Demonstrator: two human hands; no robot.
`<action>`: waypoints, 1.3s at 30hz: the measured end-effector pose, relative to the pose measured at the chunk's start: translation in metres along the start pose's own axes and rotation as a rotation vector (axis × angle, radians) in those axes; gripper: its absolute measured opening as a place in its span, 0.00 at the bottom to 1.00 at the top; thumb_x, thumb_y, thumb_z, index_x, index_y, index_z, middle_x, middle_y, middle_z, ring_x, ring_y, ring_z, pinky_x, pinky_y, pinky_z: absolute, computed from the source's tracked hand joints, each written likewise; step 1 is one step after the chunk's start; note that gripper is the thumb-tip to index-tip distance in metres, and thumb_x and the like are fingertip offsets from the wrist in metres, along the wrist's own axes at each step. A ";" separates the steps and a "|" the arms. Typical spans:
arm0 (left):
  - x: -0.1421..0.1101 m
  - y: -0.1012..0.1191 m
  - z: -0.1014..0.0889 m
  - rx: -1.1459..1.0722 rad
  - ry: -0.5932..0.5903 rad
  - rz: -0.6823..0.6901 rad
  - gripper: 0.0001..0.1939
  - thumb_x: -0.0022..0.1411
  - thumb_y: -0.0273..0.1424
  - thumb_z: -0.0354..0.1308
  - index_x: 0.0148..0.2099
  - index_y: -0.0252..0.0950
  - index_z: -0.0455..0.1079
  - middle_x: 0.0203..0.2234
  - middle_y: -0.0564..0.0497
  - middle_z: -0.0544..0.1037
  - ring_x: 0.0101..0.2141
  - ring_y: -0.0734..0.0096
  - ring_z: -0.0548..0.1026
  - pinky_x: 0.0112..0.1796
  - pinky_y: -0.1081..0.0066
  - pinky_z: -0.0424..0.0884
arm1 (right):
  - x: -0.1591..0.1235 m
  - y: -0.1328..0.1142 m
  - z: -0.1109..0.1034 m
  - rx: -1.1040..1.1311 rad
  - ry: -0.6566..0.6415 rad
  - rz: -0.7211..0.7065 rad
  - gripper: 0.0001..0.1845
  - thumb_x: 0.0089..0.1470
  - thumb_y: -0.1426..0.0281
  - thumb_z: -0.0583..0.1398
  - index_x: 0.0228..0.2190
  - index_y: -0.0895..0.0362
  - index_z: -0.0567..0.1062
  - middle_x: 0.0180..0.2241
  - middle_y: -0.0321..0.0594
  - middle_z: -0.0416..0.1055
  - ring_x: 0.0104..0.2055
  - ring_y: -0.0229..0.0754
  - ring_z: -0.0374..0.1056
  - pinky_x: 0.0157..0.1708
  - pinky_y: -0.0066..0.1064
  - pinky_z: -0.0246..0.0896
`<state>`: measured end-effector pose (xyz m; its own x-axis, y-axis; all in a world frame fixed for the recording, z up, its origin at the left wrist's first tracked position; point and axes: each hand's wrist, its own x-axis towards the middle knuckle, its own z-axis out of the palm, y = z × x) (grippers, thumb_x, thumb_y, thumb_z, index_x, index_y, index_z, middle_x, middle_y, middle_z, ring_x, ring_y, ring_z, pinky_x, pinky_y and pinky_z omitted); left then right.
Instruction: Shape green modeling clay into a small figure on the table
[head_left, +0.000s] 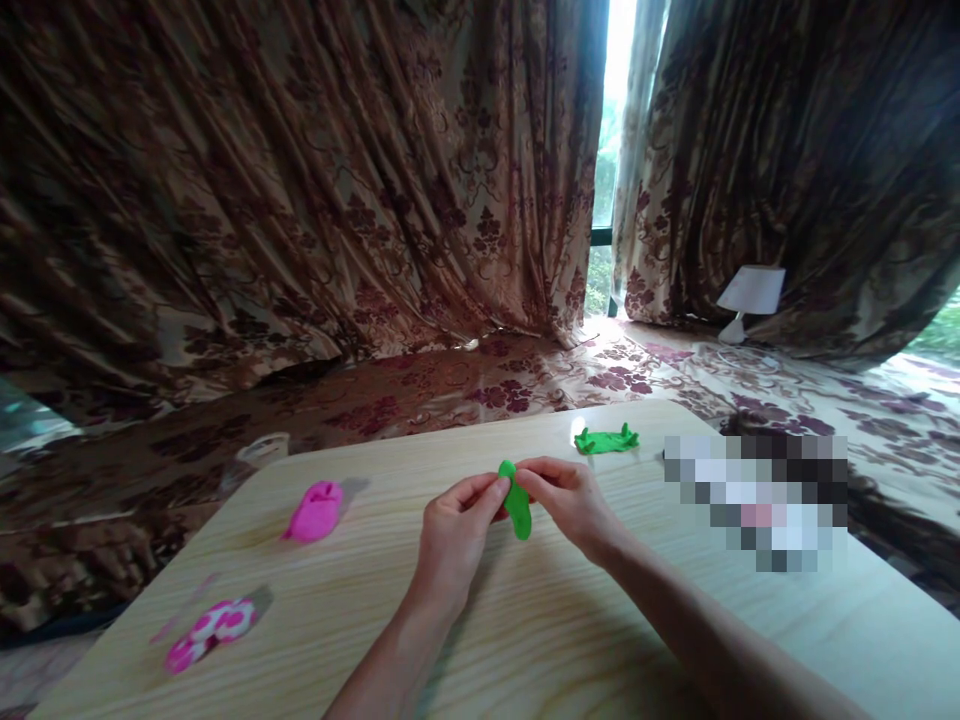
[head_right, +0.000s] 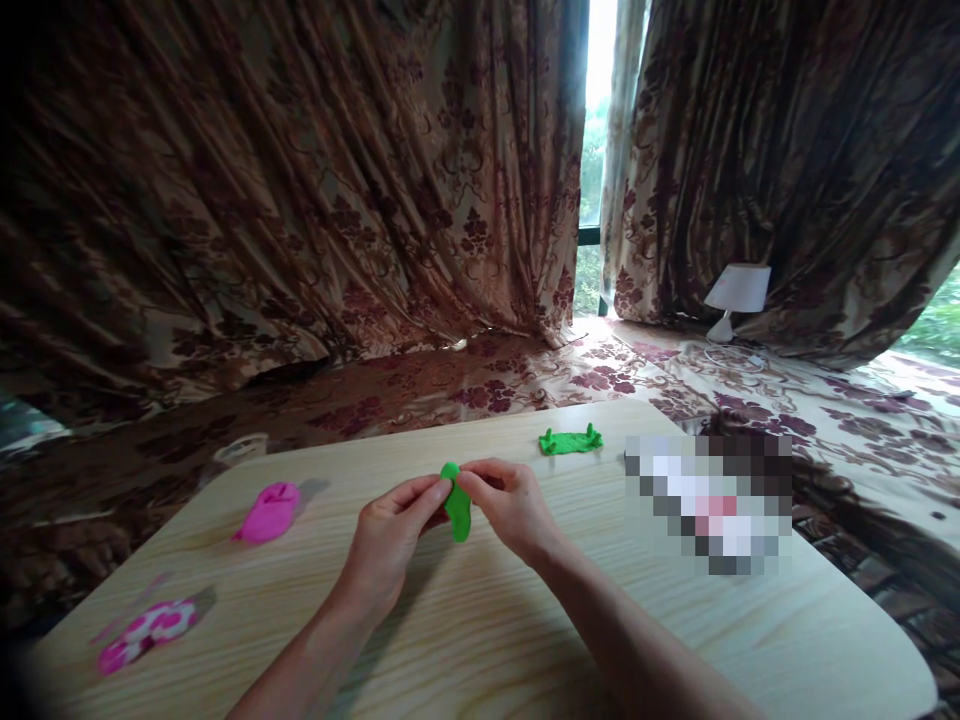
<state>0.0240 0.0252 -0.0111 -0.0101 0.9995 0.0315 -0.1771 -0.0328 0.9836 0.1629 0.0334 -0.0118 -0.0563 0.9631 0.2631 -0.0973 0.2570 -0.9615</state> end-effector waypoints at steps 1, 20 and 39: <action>0.000 0.000 0.000 -0.001 -0.002 -0.005 0.16 0.46 0.37 0.64 0.37 0.33 0.75 0.29 0.48 0.79 0.31 0.68 0.75 0.36 0.68 0.72 | 0.001 0.001 -0.001 0.004 0.010 0.001 0.14 0.48 0.63 0.60 0.32 0.60 0.78 0.28 0.40 0.74 0.30 0.38 0.66 0.31 0.28 0.61; -0.003 0.000 0.004 0.023 -0.036 -0.008 0.16 0.47 0.37 0.63 0.39 0.34 0.75 0.30 0.49 0.79 0.30 0.70 0.75 0.34 0.71 0.71 | -0.001 -0.001 -0.002 0.012 0.061 0.000 0.14 0.48 0.63 0.59 0.30 0.61 0.78 0.26 0.39 0.73 0.29 0.37 0.66 0.30 0.28 0.60; -0.002 0.003 0.005 -0.128 0.059 -0.035 0.14 0.46 0.35 0.64 0.35 0.31 0.74 0.28 0.48 0.78 0.30 0.71 0.74 0.36 0.71 0.70 | -0.001 0.002 0.001 0.016 0.054 0.027 0.11 0.46 0.65 0.61 0.28 0.60 0.79 0.24 0.38 0.73 0.27 0.35 0.64 0.29 0.27 0.59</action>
<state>0.0285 0.0230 -0.0075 -0.0589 0.9981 -0.0163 -0.3020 -0.0023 0.9533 0.1622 0.0326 -0.0139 -0.0055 0.9726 0.2322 -0.1122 0.2302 -0.9667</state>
